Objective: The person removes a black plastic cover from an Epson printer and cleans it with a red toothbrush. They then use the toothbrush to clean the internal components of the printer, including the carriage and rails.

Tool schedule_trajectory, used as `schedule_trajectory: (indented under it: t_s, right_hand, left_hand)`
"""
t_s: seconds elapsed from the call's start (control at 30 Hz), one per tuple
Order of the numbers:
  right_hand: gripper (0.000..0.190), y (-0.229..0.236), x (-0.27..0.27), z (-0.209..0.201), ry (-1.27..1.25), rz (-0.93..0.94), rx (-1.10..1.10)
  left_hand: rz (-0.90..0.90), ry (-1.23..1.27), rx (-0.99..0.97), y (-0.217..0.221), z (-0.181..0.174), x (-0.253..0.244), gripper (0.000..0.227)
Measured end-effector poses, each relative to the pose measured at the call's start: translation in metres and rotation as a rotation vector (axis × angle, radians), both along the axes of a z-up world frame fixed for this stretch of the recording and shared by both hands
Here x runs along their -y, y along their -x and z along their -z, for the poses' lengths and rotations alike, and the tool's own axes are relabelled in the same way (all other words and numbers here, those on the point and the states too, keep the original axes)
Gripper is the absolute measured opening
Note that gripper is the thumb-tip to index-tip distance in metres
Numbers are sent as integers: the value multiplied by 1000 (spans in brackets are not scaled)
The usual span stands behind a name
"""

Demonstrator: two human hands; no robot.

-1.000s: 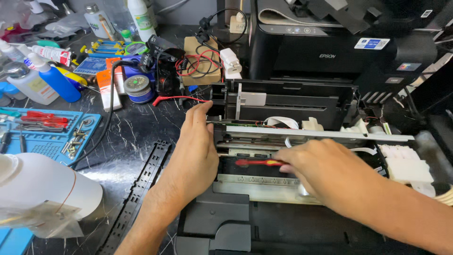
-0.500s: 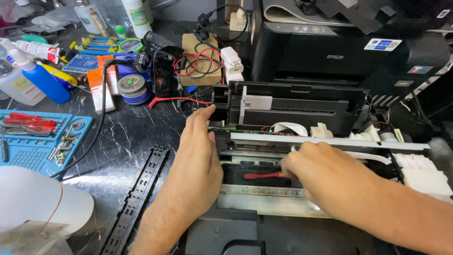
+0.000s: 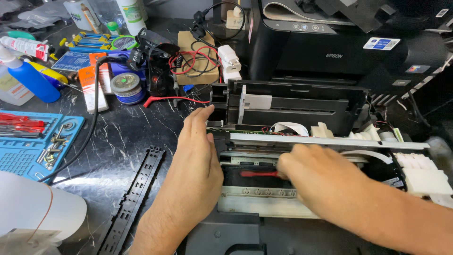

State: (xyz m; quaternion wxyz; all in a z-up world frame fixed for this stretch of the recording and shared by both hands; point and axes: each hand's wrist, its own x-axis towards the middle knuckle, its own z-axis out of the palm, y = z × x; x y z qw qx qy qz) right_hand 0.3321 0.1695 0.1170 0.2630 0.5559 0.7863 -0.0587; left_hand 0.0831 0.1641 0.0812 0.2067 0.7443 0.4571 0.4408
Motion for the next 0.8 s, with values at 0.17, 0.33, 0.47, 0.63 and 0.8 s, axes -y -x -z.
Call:
schedule_trajectory:
  t_s: [0.17, 0.33, 0.47, 0.63, 0.8]
  right_hand:
    - [31, 0, 3, -16, -7, 111, 136]
    - [38, 6, 1, -5, 33, 153, -34]
    - [30, -19, -8, -2, -44, 153, 19]
    - [41, 13, 6, 6, 12, 165, -117]
    - [34, 9, 15, -9, -38, 99, 57]
  left_hand:
    - [0, -53, -6, 0, 2, 0, 51]
    - [7, -41, -12, 1, 1, 0, 52]
    - [3, -78, -30, 2, 4, -3, 50]
    - [19, -28, -24, 3, -1, 2, 50]
    - [14, -12, -27, 5, 0, 1, 50]
